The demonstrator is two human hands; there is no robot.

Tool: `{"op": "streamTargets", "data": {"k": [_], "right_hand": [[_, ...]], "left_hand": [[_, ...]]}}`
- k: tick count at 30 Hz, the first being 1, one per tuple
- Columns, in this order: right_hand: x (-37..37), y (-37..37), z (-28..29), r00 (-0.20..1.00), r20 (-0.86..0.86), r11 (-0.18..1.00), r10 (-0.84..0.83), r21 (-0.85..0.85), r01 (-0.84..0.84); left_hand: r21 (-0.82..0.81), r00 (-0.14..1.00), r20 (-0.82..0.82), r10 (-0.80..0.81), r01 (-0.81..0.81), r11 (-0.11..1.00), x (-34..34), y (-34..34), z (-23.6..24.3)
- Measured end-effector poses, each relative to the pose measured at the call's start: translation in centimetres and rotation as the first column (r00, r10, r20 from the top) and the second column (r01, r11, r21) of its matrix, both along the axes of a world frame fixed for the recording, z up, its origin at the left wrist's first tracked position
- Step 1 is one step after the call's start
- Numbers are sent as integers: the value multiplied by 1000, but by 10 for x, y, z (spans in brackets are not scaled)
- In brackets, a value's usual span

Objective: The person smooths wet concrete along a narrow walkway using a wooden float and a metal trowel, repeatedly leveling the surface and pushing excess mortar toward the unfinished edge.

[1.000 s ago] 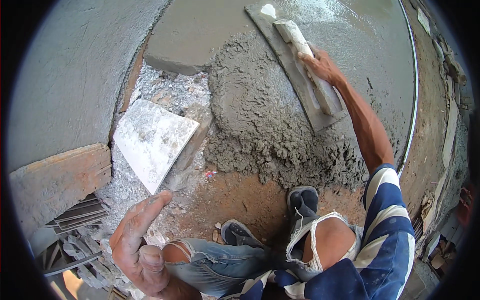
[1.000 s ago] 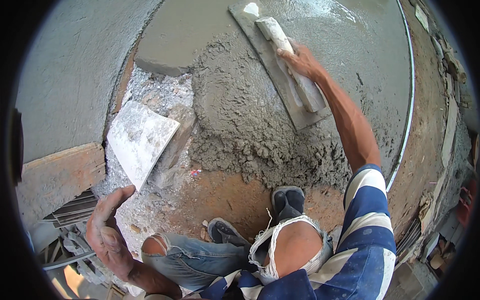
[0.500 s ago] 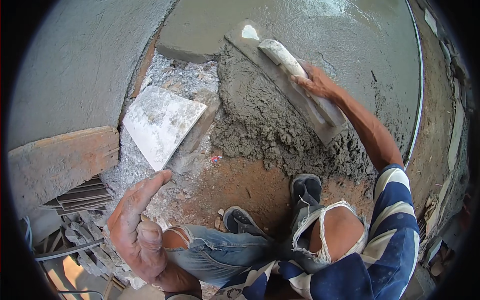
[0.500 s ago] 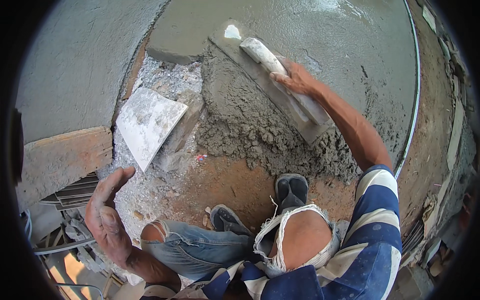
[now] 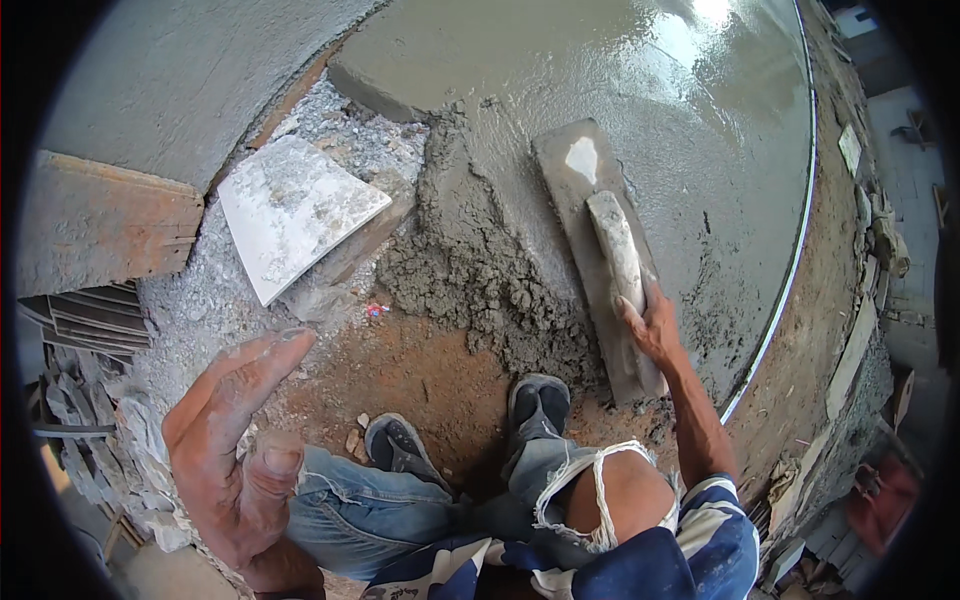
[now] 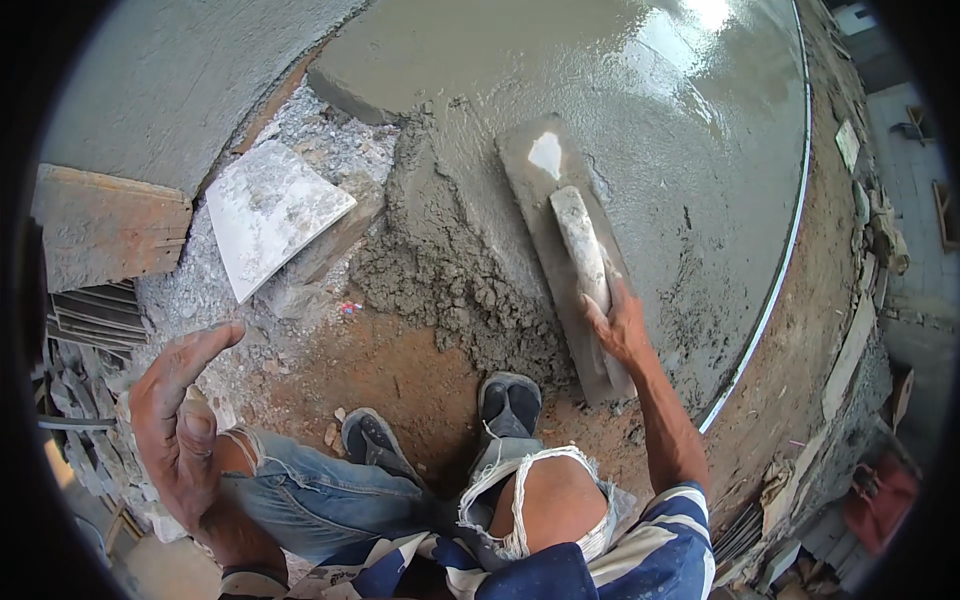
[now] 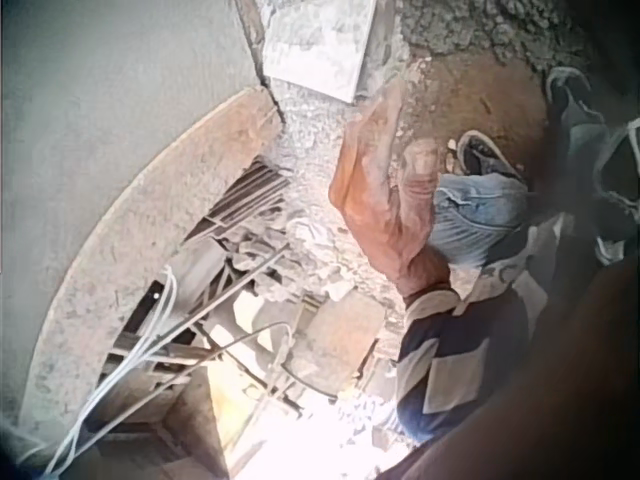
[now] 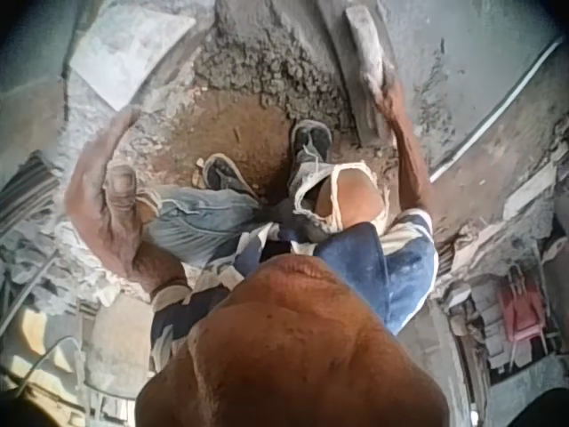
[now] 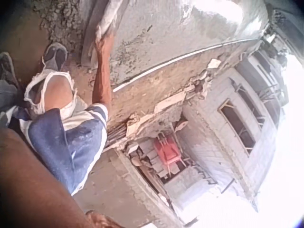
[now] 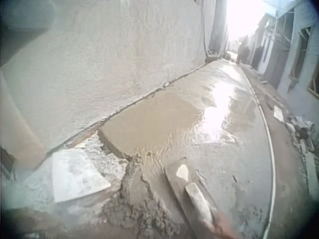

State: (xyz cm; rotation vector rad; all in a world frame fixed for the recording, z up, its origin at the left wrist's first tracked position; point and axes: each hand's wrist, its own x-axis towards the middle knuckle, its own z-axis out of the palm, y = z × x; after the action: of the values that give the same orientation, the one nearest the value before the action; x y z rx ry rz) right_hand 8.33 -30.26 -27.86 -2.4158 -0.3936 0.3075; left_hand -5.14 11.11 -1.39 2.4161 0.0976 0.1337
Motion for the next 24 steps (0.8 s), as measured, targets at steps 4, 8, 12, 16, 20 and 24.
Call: {"op": "streamTargets", "data": {"k": [4, 8, 12, 16, 20, 24], "right_hand": [[54, 23, 26, 945, -215, 875, -246, 370, 312], [122, 61, 25, 912, -275, 893, -303, 253, 373], [181, 77, -30, 977, -185, 971, -105, 195, 141], [195, 99, -55, 1000, -25, 1000, -15, -8, 14], [179, 128, -48, 997, -63, 998, 37, -54, -40], [159, 125, -48, 990, -81, 979, 115, -158, -127]], "left_hand": [[-66, 997, 68, -35, 39, 997, 8, -6, -8], [-37, 997, 29, -73, 74, 997, -1, -11, 2], [-52, 997, 65, -36, 40, 998, -23, 3, 8], [21, 996, -6, 92, -92, 996, -30, 15, 8], [19, 984, 13, 176, -177, 984, -42, 19, 14], [72, 995, -52, 80, -77, 994, -40, 29, 12]]}}
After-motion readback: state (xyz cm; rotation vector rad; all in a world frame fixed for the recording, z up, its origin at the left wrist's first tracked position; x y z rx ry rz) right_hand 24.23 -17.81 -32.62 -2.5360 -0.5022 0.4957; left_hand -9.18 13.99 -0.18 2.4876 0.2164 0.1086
